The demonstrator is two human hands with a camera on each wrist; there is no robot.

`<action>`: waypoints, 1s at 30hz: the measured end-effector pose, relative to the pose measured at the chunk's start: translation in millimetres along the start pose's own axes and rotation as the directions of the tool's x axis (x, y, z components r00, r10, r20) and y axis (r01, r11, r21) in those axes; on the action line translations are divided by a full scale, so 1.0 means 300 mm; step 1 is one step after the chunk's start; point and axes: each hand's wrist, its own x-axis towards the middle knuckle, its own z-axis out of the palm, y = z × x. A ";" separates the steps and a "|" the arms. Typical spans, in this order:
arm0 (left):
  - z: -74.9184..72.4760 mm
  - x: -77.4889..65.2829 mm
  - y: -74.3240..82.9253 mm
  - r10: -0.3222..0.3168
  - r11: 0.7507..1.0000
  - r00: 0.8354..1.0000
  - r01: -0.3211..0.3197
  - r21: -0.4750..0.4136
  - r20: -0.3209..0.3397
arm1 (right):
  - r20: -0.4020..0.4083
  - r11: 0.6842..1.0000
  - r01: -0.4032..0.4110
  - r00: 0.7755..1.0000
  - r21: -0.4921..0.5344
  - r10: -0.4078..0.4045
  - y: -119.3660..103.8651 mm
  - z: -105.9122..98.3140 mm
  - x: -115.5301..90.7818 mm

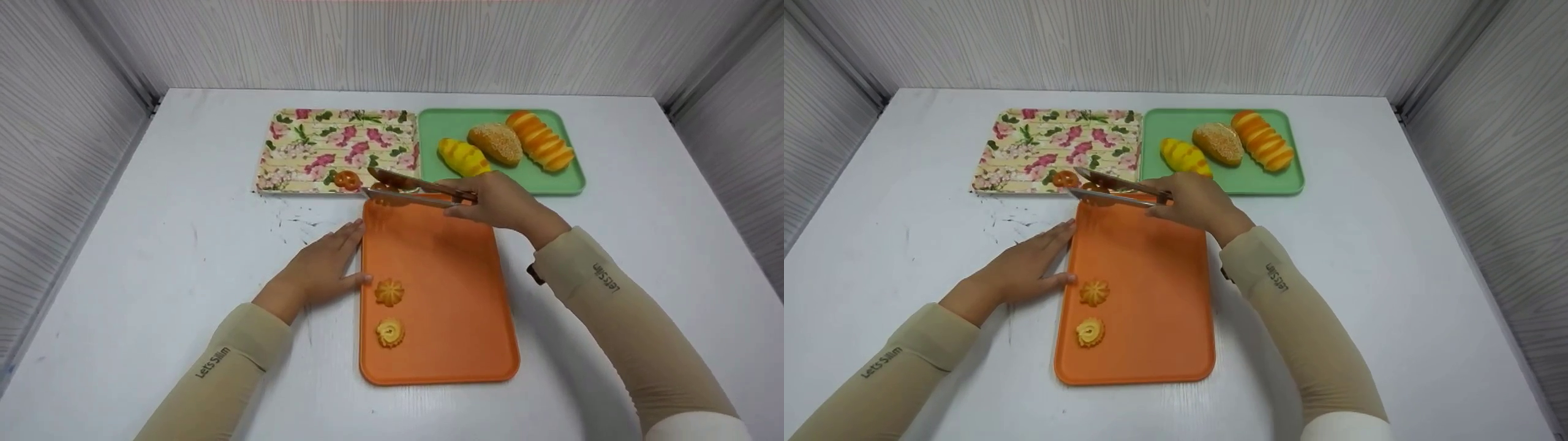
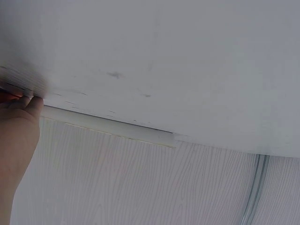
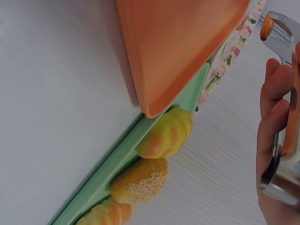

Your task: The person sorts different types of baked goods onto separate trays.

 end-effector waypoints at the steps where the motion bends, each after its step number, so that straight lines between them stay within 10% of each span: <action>1: 0.000 0.000 0.000 0.005 1.000 1.000 -0.005 -0.004 -0.003 | -0.007 1.000 -0.005 1.000 -0.006 0.005 0.000 0.000 0.009; 30: 0.003 0.000 -0.002 0.007 1.000 1.000 -0.007 -0.002 0.010 | -0.098 0.975 -0.219 0.970 0.039 0.221 0.005 0.065 0.189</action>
